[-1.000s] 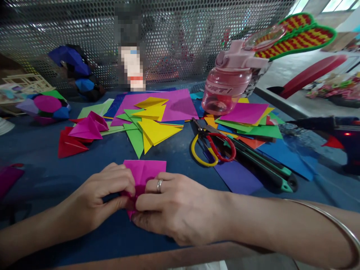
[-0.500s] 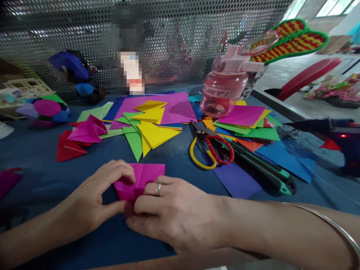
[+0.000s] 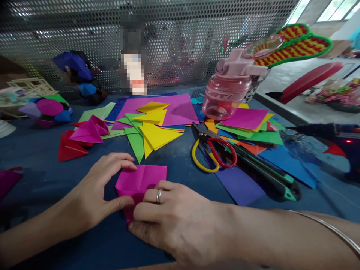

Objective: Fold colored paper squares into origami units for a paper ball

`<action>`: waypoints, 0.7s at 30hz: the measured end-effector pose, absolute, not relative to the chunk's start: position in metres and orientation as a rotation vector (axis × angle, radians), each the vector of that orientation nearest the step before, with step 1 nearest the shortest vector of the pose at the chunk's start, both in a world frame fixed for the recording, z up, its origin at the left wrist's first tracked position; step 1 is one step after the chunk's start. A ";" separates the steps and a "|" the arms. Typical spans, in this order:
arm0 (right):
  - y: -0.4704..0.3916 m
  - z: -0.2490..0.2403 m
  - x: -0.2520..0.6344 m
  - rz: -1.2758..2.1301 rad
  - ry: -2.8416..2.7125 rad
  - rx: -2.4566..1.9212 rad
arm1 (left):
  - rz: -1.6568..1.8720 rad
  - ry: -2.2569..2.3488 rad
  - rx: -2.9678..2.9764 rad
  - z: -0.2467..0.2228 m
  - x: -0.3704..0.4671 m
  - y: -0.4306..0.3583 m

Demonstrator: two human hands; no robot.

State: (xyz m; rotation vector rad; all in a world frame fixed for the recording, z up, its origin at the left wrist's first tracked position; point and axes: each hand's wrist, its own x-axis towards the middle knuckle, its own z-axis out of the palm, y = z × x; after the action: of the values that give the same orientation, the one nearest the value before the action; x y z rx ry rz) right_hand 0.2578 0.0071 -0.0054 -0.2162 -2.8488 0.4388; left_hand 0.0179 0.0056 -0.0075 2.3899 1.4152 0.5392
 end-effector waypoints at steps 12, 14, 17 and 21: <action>0.005 -0.005 0.258 0.430 -2.841 -0.252 | 0.556 1.420 2.449 -0.011 0.005 0.007; 0.005 -0.005 0.257 0.436 -2.849 -0.243 | 0.555 1.425 2.455 -0.012 0.004 0.007; 0.005 -0.004 0.257 0.456 -2.859 -0.246 | 0.564 1.416 2.460 -0.013 0.003 0.009; 0.006 -0.004 0.258 0.458 -2.865 -0.246 | 0.587 1.412 2.425 -0.014 0.000 0.012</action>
State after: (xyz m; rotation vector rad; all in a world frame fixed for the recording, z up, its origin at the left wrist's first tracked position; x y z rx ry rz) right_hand 0.2576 0.0057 -0.0038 -0.2459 -2.8652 0.4577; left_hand -0.0003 0.0124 -0.0138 2.4253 1.4121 0.5871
